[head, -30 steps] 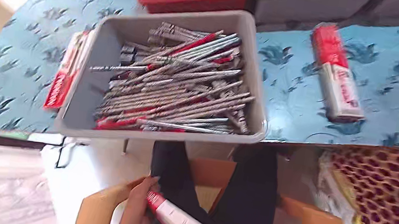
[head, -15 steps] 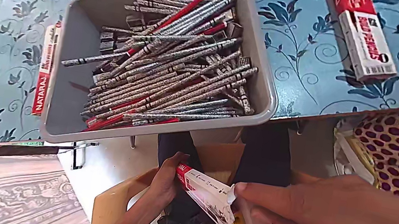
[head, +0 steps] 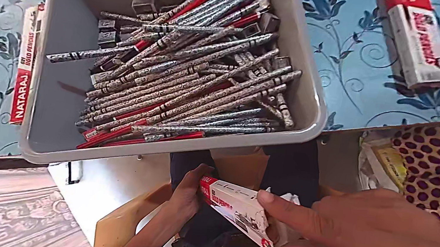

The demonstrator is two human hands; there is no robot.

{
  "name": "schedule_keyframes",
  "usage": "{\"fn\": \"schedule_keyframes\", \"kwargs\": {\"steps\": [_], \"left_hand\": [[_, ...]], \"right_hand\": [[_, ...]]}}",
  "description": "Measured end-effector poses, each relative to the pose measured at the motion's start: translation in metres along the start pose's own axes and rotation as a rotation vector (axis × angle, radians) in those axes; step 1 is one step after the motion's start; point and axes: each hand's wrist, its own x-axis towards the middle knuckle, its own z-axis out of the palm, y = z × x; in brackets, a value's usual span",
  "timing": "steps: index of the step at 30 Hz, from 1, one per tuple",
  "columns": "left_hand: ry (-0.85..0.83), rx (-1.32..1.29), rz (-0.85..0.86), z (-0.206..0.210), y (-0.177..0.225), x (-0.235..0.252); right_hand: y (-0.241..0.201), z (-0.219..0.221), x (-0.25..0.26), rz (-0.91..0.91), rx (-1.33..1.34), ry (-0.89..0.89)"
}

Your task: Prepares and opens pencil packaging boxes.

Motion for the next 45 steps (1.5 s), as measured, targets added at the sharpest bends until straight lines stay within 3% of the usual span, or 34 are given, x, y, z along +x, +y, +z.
{"fn": "schedule_keyframes", "kwargs": {"steps": [7,15,25,31,35,39,42,45], "left_hand": [[-0.142,-0.037,-0.069,-0.006,-0.008,0.007],[-0.024,0.031,-0.109,-0.006,0.008,0.014],[-0.076,0.043,-0.145,-0.008,0.012,0.023],[-0.033,0.02,-0.164,-0.007,0.017,0.023],[-0.057,0.022,-0.131,-0.008,0.016,0.026],[-0.131,0.009,-0.077,-0.011,0.015,0.028],[-0.168,-0.003,0.009,-0.014,0.014,0.024],[-0.21,0.023,0.13,-0.019,0.011,0.017]], "right_hand": [[0.006,0.008,-0.006,-0.001,-0.008,-0.018],[0.0,0.02,0.0,0.012,-0.008,-0.06],[-0.017,0.029,0.002,-0.008,0.049,-0.141],[-0.039,0.011,-0.018,0.311,0.427,-0.031],[-0.052,-0.007,-0.027,0.379,0.408,-0.038],[-0.073,-0.016,-0.024,0.333,0.331,0.048],[-0.079,0.005,-0.023,0.245,0.301,0.24],[-0.083,0.017,-0.023,0.204,0.271,0.275]]}}
